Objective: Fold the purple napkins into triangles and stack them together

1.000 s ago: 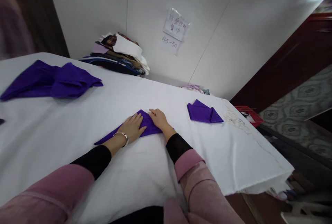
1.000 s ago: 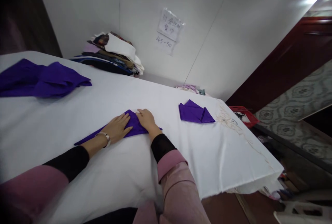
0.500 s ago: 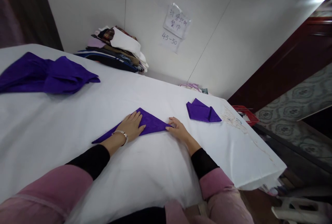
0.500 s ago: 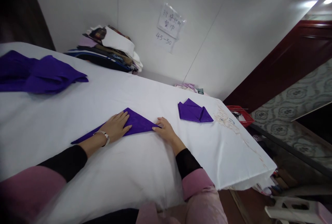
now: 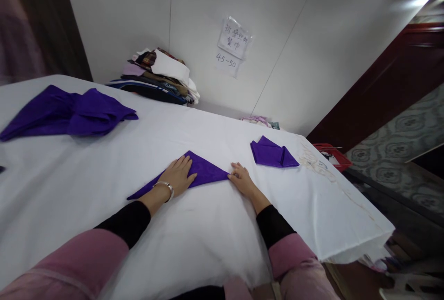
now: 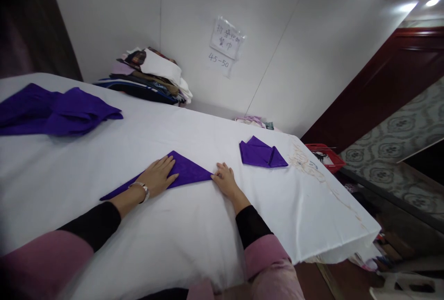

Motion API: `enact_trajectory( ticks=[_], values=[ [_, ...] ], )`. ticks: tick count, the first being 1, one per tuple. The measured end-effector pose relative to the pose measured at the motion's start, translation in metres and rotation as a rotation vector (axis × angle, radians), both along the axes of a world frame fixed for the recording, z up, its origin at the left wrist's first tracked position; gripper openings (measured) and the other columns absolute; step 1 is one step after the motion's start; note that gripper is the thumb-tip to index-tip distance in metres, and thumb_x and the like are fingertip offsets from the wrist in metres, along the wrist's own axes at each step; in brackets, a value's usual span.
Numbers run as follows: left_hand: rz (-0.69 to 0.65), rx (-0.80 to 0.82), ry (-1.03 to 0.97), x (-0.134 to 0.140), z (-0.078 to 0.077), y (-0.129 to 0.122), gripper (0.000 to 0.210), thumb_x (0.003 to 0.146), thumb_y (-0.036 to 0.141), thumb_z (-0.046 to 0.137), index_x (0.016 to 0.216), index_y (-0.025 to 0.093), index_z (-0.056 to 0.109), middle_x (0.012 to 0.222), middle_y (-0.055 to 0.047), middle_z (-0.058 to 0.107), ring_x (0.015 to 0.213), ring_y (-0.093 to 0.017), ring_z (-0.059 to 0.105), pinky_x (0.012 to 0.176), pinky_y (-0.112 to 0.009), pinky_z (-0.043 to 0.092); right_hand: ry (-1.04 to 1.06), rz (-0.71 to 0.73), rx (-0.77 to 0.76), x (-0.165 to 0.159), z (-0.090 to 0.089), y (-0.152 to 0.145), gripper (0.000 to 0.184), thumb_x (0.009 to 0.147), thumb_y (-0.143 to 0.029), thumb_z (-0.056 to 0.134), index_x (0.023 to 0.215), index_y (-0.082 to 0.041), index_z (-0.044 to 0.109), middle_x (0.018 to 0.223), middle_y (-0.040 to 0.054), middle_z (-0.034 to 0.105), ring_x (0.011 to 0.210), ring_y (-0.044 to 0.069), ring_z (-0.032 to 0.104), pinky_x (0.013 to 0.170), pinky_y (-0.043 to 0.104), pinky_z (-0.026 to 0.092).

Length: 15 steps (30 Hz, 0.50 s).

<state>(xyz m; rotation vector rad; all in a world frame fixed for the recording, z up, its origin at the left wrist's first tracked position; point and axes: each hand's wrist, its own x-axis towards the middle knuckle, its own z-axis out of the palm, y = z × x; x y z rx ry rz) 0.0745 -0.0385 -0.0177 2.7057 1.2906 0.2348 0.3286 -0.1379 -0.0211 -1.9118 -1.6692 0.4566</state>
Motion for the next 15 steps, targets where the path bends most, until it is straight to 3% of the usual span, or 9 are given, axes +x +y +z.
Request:
enact_trajectory(
  ticks=[11, 15],
  values=[
    [0.003, -0.029, 0.013, 0.001, 0.004, -0.002, 0.065, 0.086, 0.047, 0.029, 0.136, 0.006, 0.036, 0.148, -0.015, 0.029, 0.137, -0.026, 0.022, 0.111, -0.041, 0.019, -0.088, -0.159, 0.019, -0.003, -0.011, -0.005, 0.011, 0.081, -0.025, 0.051, 0.073, -0.019, 0.056, 0.137, 0.0103, 0.045, 0.133, 0.023, 0.030, 0.106, 0.049, 0.017],
    [0.006, -0.022, -0.005, 0.001, 0.003, -0.001, 0.063, 0.086, 0.046, 0.030, 0.135, 0.008, 0.039, 0.147, -0.014, 0.031, 0.137, -0.026, 0.023, 0.110, -0.041, 0.020, -0.149, -0.231, 0.090, -0.006, -0.005, -0.011, 0.014, 0.082, -0.020, 0.046, 0.087, -0.019, 0.059, 0.134, 0.0106, 0.047, 0.132, 0.022, 0.032, 0.106, 0.050, 0.019]
  ],
)
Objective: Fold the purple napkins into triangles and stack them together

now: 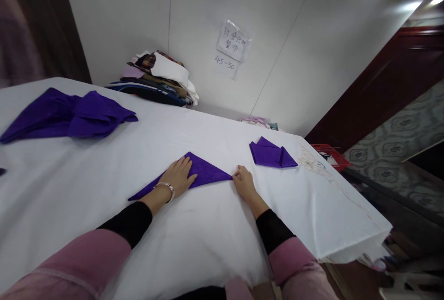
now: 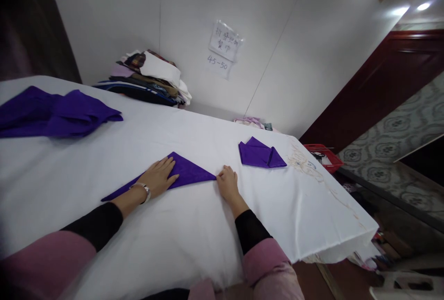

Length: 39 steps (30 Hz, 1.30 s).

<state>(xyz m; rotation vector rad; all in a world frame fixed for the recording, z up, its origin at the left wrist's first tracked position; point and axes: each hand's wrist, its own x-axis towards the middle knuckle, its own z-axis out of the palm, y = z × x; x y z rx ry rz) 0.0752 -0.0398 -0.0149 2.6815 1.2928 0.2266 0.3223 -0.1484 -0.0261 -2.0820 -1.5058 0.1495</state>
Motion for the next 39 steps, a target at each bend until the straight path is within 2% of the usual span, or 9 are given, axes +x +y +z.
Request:
enact_trajectory(
  ticks=[2, 4, 8, 11, 16, 21, 28, 34, 39],
  values=[
    [0.001, 0.006, -0.005, 0.000, -0.003, 0.001, 0.062, 0.086, 0.047, 0.030, 0.135, 0.010, 0.039, 0.147, -0.013, 0.032, 0.137, -0.026, 0.023, 0.110, -0.042, 0.020, -0.076, 0.044, 0.068, -0.011, 0.010, -0.003, 0.022, 0.086, -0.020, 0.042, 0.102, -0.020, 0.057, 0.137, 0.0100, 0.044, 0.134, 0.022, 0.027, 0.107, 0.051, 0.014],
    [0.001, 0.012, -0.005, 0.001, -0.006, 0.002, 0.062, 0.085, 0.047, 0.031, 0.135, 0.011, 0.039, 0.147, -0.013, 0.033, 0.137, -0.026, 0.024, 0.110, -0.042, 0.020, -0.145, 0.178, 0.102, -0.031, 0.021, -0.004, 0.032, 0.089, -0.027, 0.041, 0.119, -0.020, 0.051, 0.141, 0.0096, 0.039, 0.137, 0.021, 0.022, 0.109, 0.049, 0.010],
    [-0.003, 0.021, 0.010, 0.001, -0.006, 0.003, 0.061, 0.085, 0.044, 0.032, 0.135, 0.009, 0.038, 0.147, -0.014, 0.031, 0.137, -0.026, 0.023, 0.110, -0.042, 0.020, -0.227, 0.548, -0.004, -0.083, 0.033, 0.003, 0.058, 0.089, -0.045, 0.042, 0.139, -0.017, 0.031, 0.148, 0.0114, 0.027, 0.139, 0.023, 0.013, 0.111, 0.046, 0.008],
    [-0.015, 0.025, 0.037, 0.000, -0.004, 0.002, 0.060, 0.085, 0.039, 0.032, 0.136, 0.008, 0.037, 0.147, -0.015, 0.030, 0.137, -0.025, 0.022, 0.110, -0.041, 0.020, -0.248, 0.660, -0.089, -0.106, 0.027, 0.013, 0.068, 0.088, -0.052, 0.040, 0.143, -0.015, 0.023, 0.150, 0.0124, 0.021, 0.139, 0.024, 0.011, 0.111, 0.047, 0.008],
    [-0.015, 0.016, 0.044, 0.000, -0.005, 0.003, 0.063, 0.086, 0.042, 0.031, 0.137, 0.005, 0.035, 0.147, -0.016, 0.029, 0.137, -0.026, 0.022, 0.111, -0.041, 0.019, -0.247, 0.625, -0.161, -0.096, 0.015, 0.019, 0.072, 0.088, -0.058, 0.037, 0.143, -0.013, 0.022, 0.149, 0.0141, 0.022, 0.139, 0.025, 0.014, 0.111, 0.048, 0.011],
    [-0.010, 0.022, 0.069, 0.001, -0.007, 0.004, 0.066, 0.086, 0.047, 0.028, 0.138, 0.006, 0.034, 0.149, -0.015, 0.027, 0.138, -0.025, 0.020, 0.111, -0.040, 0.018, -0.263, 0.603, -0.177, -0.070, 0.016, 0.010, 0.072, 0.088, -0.058, 0.035, 0.143, -0.012, 0.024, 0.149, 0.0145, 0.022, 0.138, 0.025, 0.015, 0.110, 0.049, 0.009],
    [0.015, 0.000, 0.057, 0.002, -0.002, 0.001, 0.066, 0.087, 0.046, 0.029, 0.138, 0.005, 0.034, 0.148, -0.014, 0.028, 0.138, -0.025, 0.020, 0.112, -0.040, 0.018, -0.276, 0.513, -0.287, -0.041, 0.018, -0.004, 0.071, 0.090, -0.058, 0.030, 0.145, -0.015, 0.018, 0.151, 0.0083, 0.016, 0.139, 0.022, 0.011, 0.111, 0.047, 0.008],
    [0.019, -0.026, 0.017, 0.002, -0.004, 0.000, 0.066, 0.086, 0.047, 0.030, 0.137, 0.006, 0.034, 0.148, -0.014, 0.027, 0.138, -0.025, 0.019, 0.112, -0.041, 0.017, -0.296, 0.423, -0.337, -0.024, 0.015, -0.017, 0.066, 0.092, -0.054, 0.026, 0.146, -0.018, 0.015, 0.151, 0.0055, 0.014, 0.139, 0.020, 0.011, 0.111, 0.045, 0.007],
    [0.019, -0.018, -0.009, 0.001, -0.006, -0.001, 0.065, 0.086, 0.047, 0.031, 0.136, 0.007, 0.037, 0.148, -0.014, 0.029, 0.138, -0.025, 0.021, 0.111, -0.041, 0.018, -0.351, 0.311, -0.373, -0.015, 0.015, -0.021, 0.068, 0.092, -0.056, 0.022, 0.145, -0.015, 0.017, 0.150, 0.0084, 0.018, 0.139, 0.022, 0.012, 0.111, 0.048, 0.007]
  ],
)
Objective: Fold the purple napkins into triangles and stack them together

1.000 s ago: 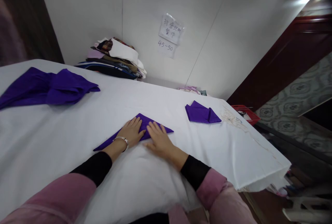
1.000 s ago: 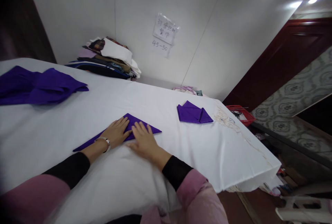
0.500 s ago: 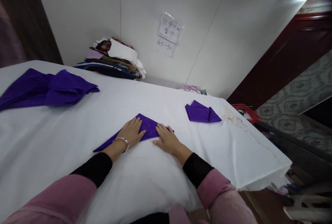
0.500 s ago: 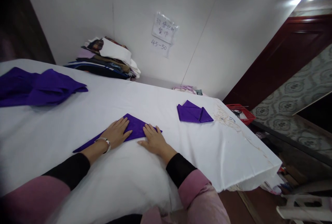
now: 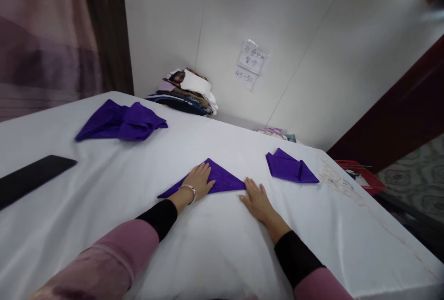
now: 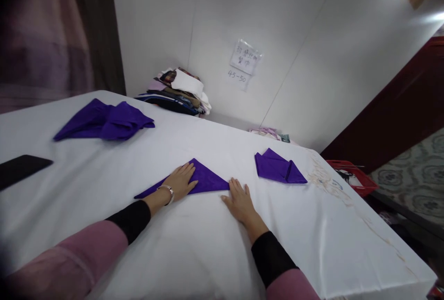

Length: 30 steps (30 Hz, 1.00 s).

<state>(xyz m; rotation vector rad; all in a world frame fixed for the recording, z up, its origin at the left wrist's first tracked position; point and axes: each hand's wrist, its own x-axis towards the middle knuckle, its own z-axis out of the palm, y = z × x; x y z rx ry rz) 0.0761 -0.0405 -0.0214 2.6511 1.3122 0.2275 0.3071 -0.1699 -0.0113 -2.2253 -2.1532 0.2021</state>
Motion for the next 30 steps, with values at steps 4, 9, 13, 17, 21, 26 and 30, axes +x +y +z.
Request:
enact_trajectory(
  ticks=[4, 9, 13, 17, 21, 26, 30],
  values=[
    [-0.003, 0.010, -0.024, 0.000, -0.001, -0.001, 0.063, 0.085, 0.047, 0.031, 0.135, 0.009, 0.039, 0.147, -0.014, 0.030, 0.137, -0.026, 0.022, 0.110, -0.042, 0.019, -0.029, 0.027, 0.067, -0.018, 0.015, 0.008, 0.071, 0.091, -0.056, 0.023, 0.145, -0.010, 0.018, 0.150, 0.0107, 0.015, 0.139, 0.023, 0.009, 0.111, 0.047, 0.004],
    [-0.022, 0.014, -0.026, -0.002, -0.002, -0.001, 0.061, 0.086, 0.044, 0.032, 0.136, 0.011, 0.037, 0.147, -0.015, 0.030, 0.137, -0.027, 0.022, 0.109, -0.044, 0.020, 0.112, 0.327, 0.078, -0.076, 0.032, 0.038, 0.072, 0.090, -0.058, 0.024, 0.145, -0.012, 0.019, 0.151, 0.0085, 0.013, 0.140, 0.022, 0.006, 0.112, 0.044, 0.001],
    [-0.065, 0.021, -0.023, -0.004, 0.000, -0.004, 0.059, 0.084, 0.038, 0.037, 0.138, 0.015, 0.034, 0.147, -0.011, 0.031, 0.137, -0.026, 0.024, 0.110, -0.042, 0.021, 0.232, 0.432, 0.072, -0.107, 0.030, 0.072, 0.073, 0.090, -0.059, 0.025, 0.145, -0.013, 0.015, 0.151, 0.0092, 0.015, 0.140, 0.021, 0.006, 0.112, 0.043, 0.002],
    [-0.048, 0.033, -0.043, -0.002, 0.003, -0.007, 0.060, 0.086, 0.034, 0.034, 0.142, 0.014, 0.027, 0.150, -0.011, 0.025, 0.138, -0.026, 0.020, 0.110, -0.042, 0.019, 0.309, 0.411, 0.042, -0.108, 0.020, 0.097, 0.070, 0.091, -0.058, 0.022, 0.145, -0.013, 0.018, 0.151, 0.0100, 0.015, 0.140, 0.019, 0.006, 0.112, 0.041, 0.002],
    [-0.029, 0.023, -0.068, 0.000, 0.002, -0.007, 0.062, 0.086, 0.036, 0.034, 0.143, 0.016, 0.022, 0.151, -0.011, 0.024, 0.138, -0.026, 0.019, 0.111, -0.043, 0.019, 0.380, 0.343, 0.009, -0.100, 0.009, 0.107, 0.066, 0.092, -0.057, 0.020, 0.144, -0.017, 0.021, 0.151, 0.0075, 0.015, 0.139, 0.018, 0.009, 0.111, 0.041, 0.003],
    [-0.018, -0.005, -0.077, -0.002, -0.003, -0.002, 0.065, 0.086, 0.038, 0.034, 0.144, 0.016, 0.018, 0.152, -0.009, 0.021, 0.139, -0.025, 0.016, 0.111, -0.041, 0.018, 0.386, 0.316, 0.009, -0.097, 0.001, 0.111, 0.066, 0.092, -0.056, 0.021, 0.145, -0.016, 0.017, 0.151, 0.0071, 0.018, 0.139, 0.017, 0.011, 0.111, 0.040, 0.004],
    [0.044, -0.025, -0.063, -0.018, -0.006, 0.000, 0.065, 0.085, 0.041, 0.036, 0.142, 0.013, 0.024, 0.150, -0.013, 0.026, 0.138, -0.027, 0.017, 0.111, -0.047, 0.015, 0.326, 0.317, 0.005, -0.098, -0.001, 0.112, 0.065, 0.092, -0.055, 0.021, 0.145, -0.016, 0.019, 0.151, 0.0068, 0.019, 0.139, 0.017, 0.012, 0.111, 0.039, 0.005]
  ],
)
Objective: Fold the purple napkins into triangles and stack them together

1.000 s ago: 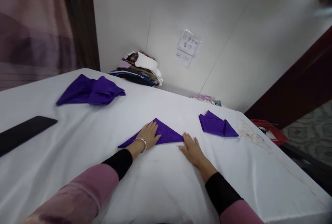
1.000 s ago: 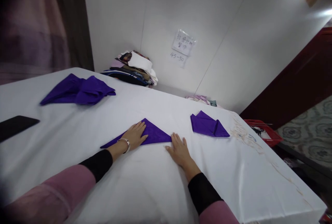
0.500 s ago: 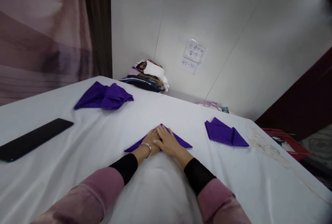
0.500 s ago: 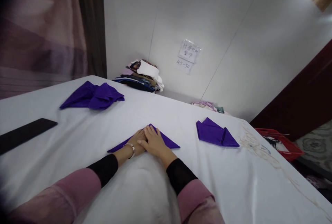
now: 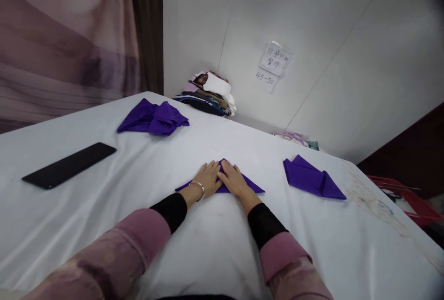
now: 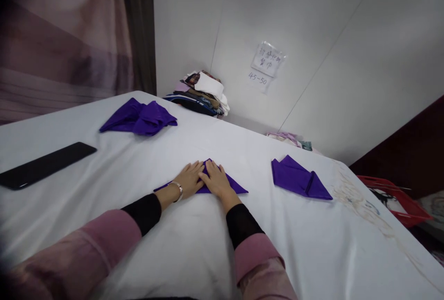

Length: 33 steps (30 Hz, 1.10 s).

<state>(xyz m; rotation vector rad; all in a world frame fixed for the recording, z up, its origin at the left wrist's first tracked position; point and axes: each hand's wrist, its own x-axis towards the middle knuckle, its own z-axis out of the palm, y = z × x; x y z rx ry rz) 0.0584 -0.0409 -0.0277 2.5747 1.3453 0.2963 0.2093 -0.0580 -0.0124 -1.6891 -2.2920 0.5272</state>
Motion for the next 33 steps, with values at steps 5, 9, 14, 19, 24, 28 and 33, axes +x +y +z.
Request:
enact_trajectory(
  ticks=[5, 9, 14, 19, 24, 28, 33],
  values=[
    [0.067, -0.011, 0.019, -0.037, 0.004, -0.009, 0.067, 0.086, 0.052, 0.031, 0.140, 0.013, 0.029, 0.149, -0.014, 0.026, 0.139, -0.026, 0.017, 0.111, -0.050, 0.012, -0.110, 0.011, 0.024, -0.001, 0.001, -0.002, 0.066, 0.091, -0.057, 0.023, 0.143, -0.017, 0.025, 0.151, 0.0067, 0.017, 0.139, 0.018, 0.010, 0.111, 0.040, 0.005],
    [0.135, -0.002, 0.060, -0.069, 0.006, -0.021, 0.064, 0.087, 0.053, 0.028, 0.139, 0.014, 0.032, 0.149, -0.012, 0.026, 0.139, -0.025, 0.018, 0.111, -0.050, 0.011, -0.161, 0.016, 0.033, -0.002, 0.003, -0.004, 0.066, 0.092, -0.056, 0.022, 0.143, -0.016, 0.025, 0.151, 0.0065, 0.017, 0.139, 0.017, 0.010, 0.111, 0.040, 0.005],
    [0.248, 0.008, 0.113, -0.103, 0.008, -0.039, 0.057, 0.090, 0.042, 0.025, 0.139, 0.015, 0.032, 0.148, -0.010, 0.028, 0.138, -0.023, 0.019, 0.111, -0.051, 0.012, -0.171, 0.019, 0.032, -0.002, 0.002, -0.005, 0.068, 0.091, -0.058, 0.021, 0.143, -0.015, 0.024, 0.151, 0.0071, 0.015, 0.139, 0.017, 0.010, 0.111, 0.039, 0.004],
    [0.311, -0.015, 0.084, -0.125, 0.014, -0.055, 0.054, 0.089, 0.040, 0.028, 0.137, 0.016, 0.036, 0.147, -0.009, 0.031, 0.138, -0.023, 0.020, 0.111, -0.050, 0.015, -0.180, 0.015, 0.048, 0.000, -0.002, -0.004, 0.069, 0.091, -0.059, 0.021, 0.143, -0.015, 0.025, 0.151, 0.0061, 0.015, 0.139, 0.018, 0.009, 0.111, 0.039, 0.005],
    [0.324, 0.044, -0.101, -0.136, 0.011, -0.061, 0.045, 0.087, 0.042, 0.034, 0.121, 0.019, 0.054, 0.138, -0.008, 0.048, 0.132, -0.022, 0.035, 0.110, -0.045, 0.025, -0.189, 0.018, 0.054, 0.000, -0.004, -0.003, 0.070, 0.090, -0.060, 0.020, 0.144, -0.015, 0.023, 0.152, 0.0058, 0.014, 0.139, 0.018, 0.010, 0.111, 0.039, 0.005],
    [0.215, 0.117, -0.258, -0.132, 0.007, -0.058, 0.036, 0.082, 0.044, 0.046, 0.103, 0.021, 0.062, 0.128, -0.007, 0.057, 0.126, -0.021, 0.043, 0.107, -0.039, 0.034, -0.194, 0.022, 0.055, 0.000, -0.005, -0.003, 0.070, 0.090, -0.060, 0.019, 0.144, -0.016, 0.023, 0.152, 0.0055, 0.014, 0.140, 0.018, 0.009, 0.111, 0.039, 0.005],
    [0.219, 0.057, -0.264, -0.124, 0.005, -0.051, 0.019, 0.078, 0.038, 0.051, 0.080, 0.023, 0.064, 0.123, -0.004, 0.060, 0.126, -0.023, 0.042, 0.105, -0.041, 0.036, -0.187, 0.021, 0.065, 0.001, -0.006, -0.002, 0.070, 0.090, -0.060, 0.019, 0.143, -0.015, 0.024, 0.152, 0.0061, 0.014, 0.139, 0.018, 0.009, 0.111, 0.040, 0.005]
  ],
)
